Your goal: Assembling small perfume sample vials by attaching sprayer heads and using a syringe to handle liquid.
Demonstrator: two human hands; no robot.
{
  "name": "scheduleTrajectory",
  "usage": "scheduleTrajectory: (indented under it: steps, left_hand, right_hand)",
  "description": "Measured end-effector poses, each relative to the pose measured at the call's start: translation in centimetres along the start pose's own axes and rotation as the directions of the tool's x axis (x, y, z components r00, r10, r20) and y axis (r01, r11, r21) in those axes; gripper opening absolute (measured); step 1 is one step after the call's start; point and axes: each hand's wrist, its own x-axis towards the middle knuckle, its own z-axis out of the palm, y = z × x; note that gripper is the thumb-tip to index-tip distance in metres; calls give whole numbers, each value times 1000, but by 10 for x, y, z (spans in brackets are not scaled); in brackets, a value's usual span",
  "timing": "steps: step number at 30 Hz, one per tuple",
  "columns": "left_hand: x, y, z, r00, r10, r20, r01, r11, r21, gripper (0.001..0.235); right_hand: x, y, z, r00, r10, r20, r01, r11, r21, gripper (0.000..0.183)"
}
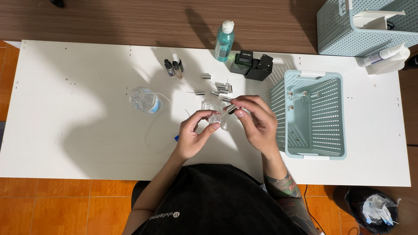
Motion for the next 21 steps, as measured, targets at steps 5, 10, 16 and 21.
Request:
scheduleTrajectory:
  steps: [5, 10, 16, 21]
  left_hand:
    - [-1, -2, 1, 1000, -6, 6, 6, 1000, -2, 29]
    - [-3, -5, -1, 1000, -3, 0, 3, 1000, 3, 29]
    - [-4, -8, -3, 1000, -4, 6, 4, 1000, 5, 27]
    - [-2, -6, -1, 1000, 15, 10, -15, 1000, 6, 23]
  right_hand:
    - [0, -4, 2, 1000, -20, 18, 20, 1000, -10, 16]
    - [3, -8, 8, 996, -54, 67, 57, 998, -40, 15]
    - [8, -16, 12, 992, -65, 108, 72, 996, -60, 14]
    - [4, -14, 13, 991, -39, 129, 49, 996, -71, 12]
